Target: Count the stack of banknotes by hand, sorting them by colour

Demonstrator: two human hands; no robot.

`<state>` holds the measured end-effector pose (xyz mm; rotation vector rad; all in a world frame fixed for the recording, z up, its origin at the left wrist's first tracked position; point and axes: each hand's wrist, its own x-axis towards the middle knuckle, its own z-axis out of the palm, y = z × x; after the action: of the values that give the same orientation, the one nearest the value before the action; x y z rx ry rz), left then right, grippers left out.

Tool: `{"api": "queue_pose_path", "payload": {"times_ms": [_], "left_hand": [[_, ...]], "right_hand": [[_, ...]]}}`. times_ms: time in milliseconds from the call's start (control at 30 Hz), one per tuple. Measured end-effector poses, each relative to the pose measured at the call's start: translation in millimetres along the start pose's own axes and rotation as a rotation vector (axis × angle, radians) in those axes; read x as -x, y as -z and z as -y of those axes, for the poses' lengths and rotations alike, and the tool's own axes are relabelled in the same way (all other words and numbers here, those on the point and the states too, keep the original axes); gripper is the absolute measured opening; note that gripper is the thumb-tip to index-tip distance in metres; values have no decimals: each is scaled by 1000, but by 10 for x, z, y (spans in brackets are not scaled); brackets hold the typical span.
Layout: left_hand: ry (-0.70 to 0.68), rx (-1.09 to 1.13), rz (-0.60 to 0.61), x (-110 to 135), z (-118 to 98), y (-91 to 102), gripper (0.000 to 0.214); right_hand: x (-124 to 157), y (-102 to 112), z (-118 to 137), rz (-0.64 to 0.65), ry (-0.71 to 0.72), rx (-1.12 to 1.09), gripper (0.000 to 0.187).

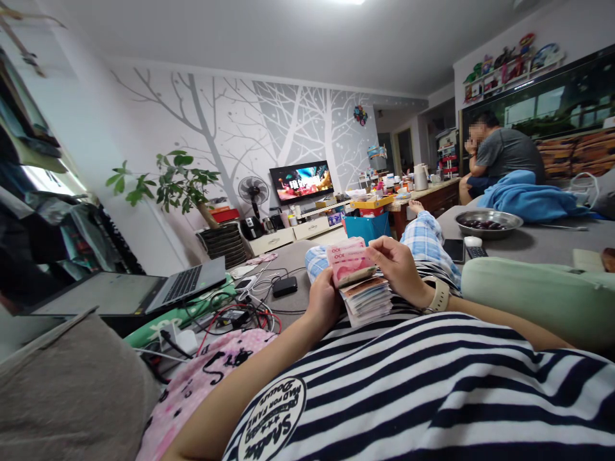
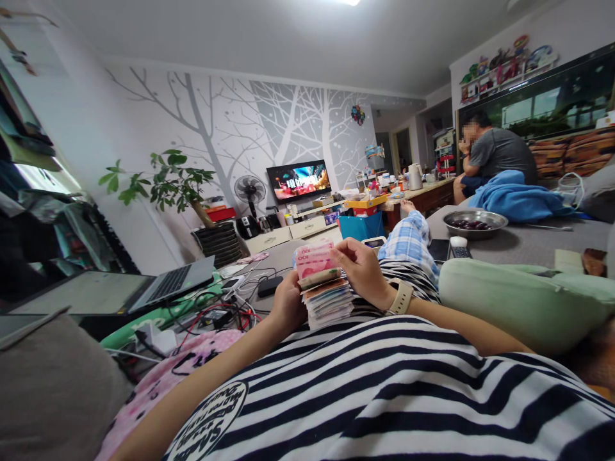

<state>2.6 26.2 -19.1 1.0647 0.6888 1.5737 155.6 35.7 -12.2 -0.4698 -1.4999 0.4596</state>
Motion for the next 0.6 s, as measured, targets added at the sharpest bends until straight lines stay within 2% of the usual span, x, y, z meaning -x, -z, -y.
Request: {"api": "queue_pose_path", "payload": {"times_ms": [200, 433, 600], "left_hand": [[-25, -49, -59, -30, 28, 41, 6], [-66, -83, -42, -38, 57, 102, 5], [-28, -41, -54, -23, 32, 40, 9]], "right_hand": [[4, 0, 22, -9, 16, 10, 24], [10, 1, 27, 8, -38, -46, 32], [23, -2, 5, 18, -63, -92, 39]]}}
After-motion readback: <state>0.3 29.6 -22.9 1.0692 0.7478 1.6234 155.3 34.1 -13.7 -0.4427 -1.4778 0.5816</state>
